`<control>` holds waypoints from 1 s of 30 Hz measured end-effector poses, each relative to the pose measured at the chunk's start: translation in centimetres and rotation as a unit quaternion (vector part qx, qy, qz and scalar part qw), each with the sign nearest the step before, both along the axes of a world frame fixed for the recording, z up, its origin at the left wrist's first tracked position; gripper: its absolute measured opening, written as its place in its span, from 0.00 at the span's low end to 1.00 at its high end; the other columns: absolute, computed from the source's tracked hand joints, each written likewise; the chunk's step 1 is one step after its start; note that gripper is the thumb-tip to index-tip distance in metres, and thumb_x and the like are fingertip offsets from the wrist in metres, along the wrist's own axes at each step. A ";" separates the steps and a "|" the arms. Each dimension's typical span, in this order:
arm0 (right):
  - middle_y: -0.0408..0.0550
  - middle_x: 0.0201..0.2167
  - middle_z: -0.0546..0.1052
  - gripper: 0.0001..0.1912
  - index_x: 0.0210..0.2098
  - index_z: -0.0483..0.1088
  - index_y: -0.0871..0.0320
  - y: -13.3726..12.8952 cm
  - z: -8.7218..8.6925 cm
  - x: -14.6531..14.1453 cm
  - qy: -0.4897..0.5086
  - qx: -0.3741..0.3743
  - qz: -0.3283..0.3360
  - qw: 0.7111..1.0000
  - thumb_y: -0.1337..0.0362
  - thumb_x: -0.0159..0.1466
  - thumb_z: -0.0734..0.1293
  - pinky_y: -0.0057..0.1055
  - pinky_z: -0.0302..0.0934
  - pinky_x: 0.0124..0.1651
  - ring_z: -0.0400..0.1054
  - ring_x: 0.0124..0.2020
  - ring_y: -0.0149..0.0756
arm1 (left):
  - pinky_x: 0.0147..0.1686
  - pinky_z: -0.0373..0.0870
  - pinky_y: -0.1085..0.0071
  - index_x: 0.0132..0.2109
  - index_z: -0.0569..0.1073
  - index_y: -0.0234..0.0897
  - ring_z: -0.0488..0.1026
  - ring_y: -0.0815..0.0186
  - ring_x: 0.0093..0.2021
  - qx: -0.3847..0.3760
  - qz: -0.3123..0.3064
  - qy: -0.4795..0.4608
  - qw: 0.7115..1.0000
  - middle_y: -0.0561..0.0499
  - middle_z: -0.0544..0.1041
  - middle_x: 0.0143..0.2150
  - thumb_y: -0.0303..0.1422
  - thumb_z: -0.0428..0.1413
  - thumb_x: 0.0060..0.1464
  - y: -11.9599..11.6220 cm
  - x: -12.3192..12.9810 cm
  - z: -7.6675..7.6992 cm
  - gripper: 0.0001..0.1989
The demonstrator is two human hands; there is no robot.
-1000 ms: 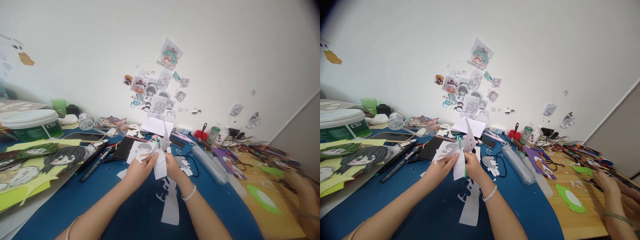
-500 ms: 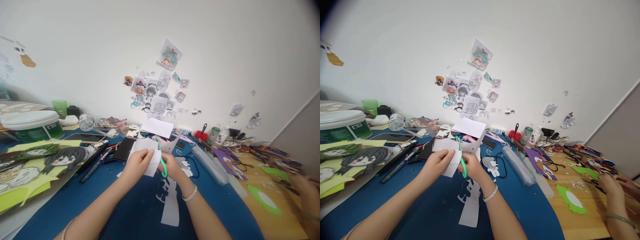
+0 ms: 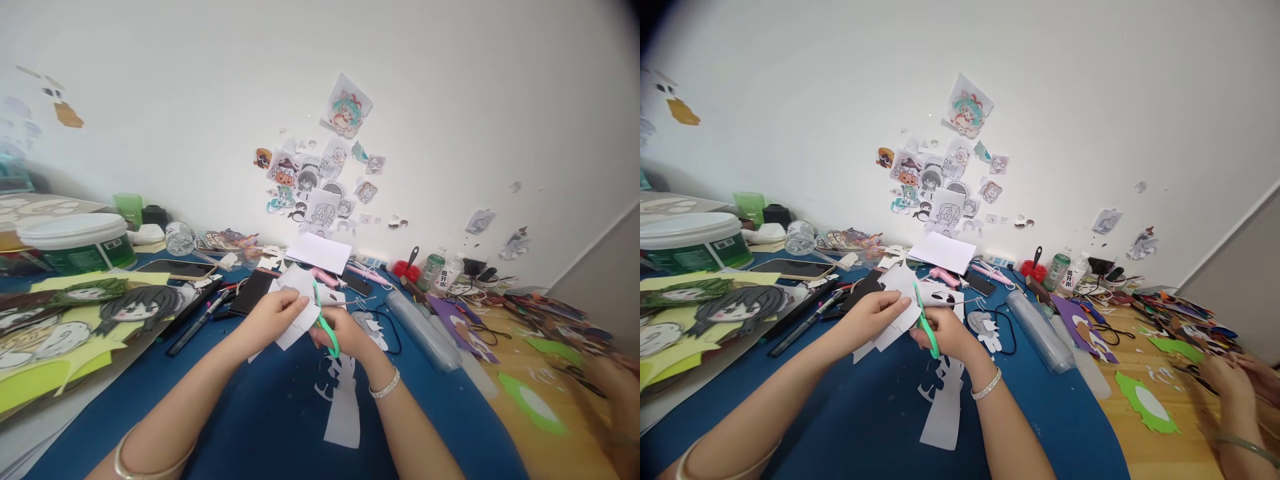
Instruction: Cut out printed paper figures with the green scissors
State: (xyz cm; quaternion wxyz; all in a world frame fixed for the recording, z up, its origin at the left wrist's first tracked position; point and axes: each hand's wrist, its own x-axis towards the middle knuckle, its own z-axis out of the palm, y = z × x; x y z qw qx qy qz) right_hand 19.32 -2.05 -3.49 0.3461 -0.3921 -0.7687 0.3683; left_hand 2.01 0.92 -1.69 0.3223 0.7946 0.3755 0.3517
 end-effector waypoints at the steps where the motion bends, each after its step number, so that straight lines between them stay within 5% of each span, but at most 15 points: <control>1: 0.40 0.18 0.67 0.06 0.22 0.63 0.60 0.0 0.0 0.0 0.001 -0.002 0.001 1.000 0.67 0.55 0.62 0.25 0.58 0.25 0.61 0.20 0.29 | 0.21 0.47 0.74 0.20 0.51 0.38 0.50 0.72 0.21 -0.004 -0.003 0.002 1.000 0.59 0.50 0.19 0.44 0.43 0.52 0.0 -0.1 0.1 0.19; 30: 0.40 0.18 0.64 0.10 0.26 0.66 0.60 0.3 -0.3 0.6 -0.043 0.013 0.000 0.999 0.59 0.56 0.64 0.24 0.53 0.22 0.56 0.18 0.27 | 0.22 0.47 0.73 0.21 0.51 0.38 0.50 0.72 0.21 0.013 -0.057 0.038 0.998 0.58 0.50 0.20 0.42 0.42 0.54 0.4 -1.0 0.3 0.18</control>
